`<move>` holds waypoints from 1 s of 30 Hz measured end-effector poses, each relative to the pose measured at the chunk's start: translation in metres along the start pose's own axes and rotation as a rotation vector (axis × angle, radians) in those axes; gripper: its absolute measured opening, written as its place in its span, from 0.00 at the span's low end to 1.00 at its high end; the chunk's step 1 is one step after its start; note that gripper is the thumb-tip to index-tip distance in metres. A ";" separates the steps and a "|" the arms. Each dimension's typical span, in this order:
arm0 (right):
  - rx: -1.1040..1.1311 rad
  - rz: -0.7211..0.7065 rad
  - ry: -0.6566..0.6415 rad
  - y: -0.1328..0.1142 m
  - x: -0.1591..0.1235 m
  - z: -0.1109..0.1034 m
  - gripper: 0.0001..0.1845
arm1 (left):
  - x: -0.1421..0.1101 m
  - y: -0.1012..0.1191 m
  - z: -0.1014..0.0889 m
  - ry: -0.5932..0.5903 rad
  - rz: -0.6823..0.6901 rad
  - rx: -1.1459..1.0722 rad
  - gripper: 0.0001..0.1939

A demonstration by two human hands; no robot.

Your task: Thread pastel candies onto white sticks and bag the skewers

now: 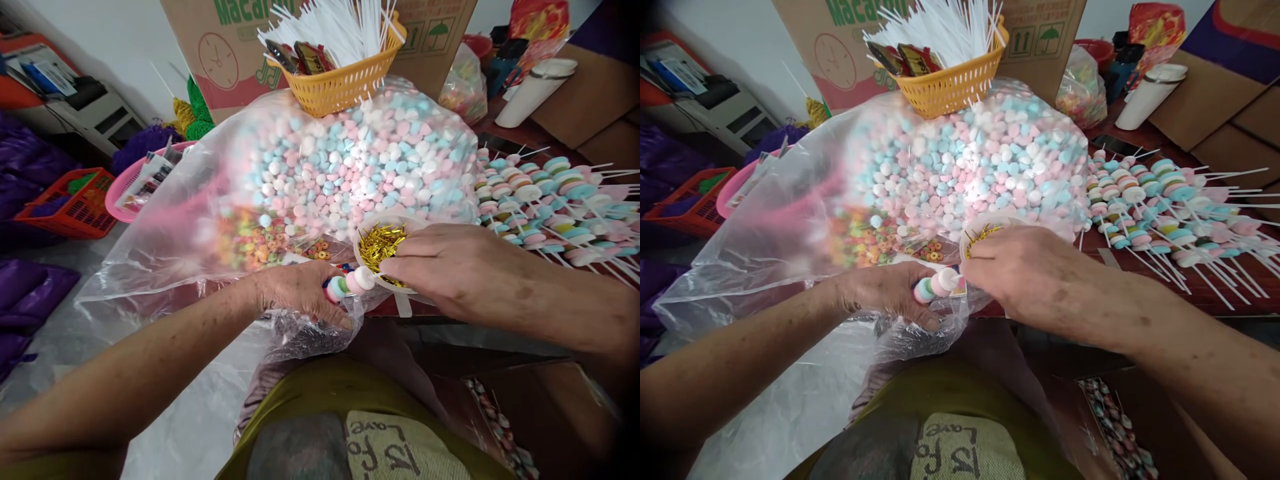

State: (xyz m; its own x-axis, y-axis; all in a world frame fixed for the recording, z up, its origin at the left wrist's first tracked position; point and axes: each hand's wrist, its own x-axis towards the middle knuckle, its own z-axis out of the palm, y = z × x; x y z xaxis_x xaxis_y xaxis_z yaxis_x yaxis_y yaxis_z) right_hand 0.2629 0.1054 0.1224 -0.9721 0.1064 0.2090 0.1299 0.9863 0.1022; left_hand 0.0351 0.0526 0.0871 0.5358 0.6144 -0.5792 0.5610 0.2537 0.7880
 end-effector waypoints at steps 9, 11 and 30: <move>0.093 0.108 -0.151 0.006 0.006 0.016 0.09 | -0.013 -0.009 -0.019 -0.002 0.087 0.111 0.26; 0.115 0.144 -0.146 0.009 0.000 0.018 0.09 | -0.020 -0.014 -0.020 0.014 0.087 0.130 0.22; -0.057 0.082 0.164 -0.023 -0.023 0.016 0.15 | -0.022 -0.019 -0.014 -0.251 0.078 -0.018 0.13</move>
State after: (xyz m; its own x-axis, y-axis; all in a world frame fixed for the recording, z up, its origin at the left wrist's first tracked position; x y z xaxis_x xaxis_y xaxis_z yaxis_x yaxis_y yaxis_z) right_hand 0.2790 0.0823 0.1001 -0.9136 0.1590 0.3741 0.2223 0.9659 0.1323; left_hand 0.0037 0.0445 0.0877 0.7179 0.4286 -0.5485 0.5019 0.2274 0.8345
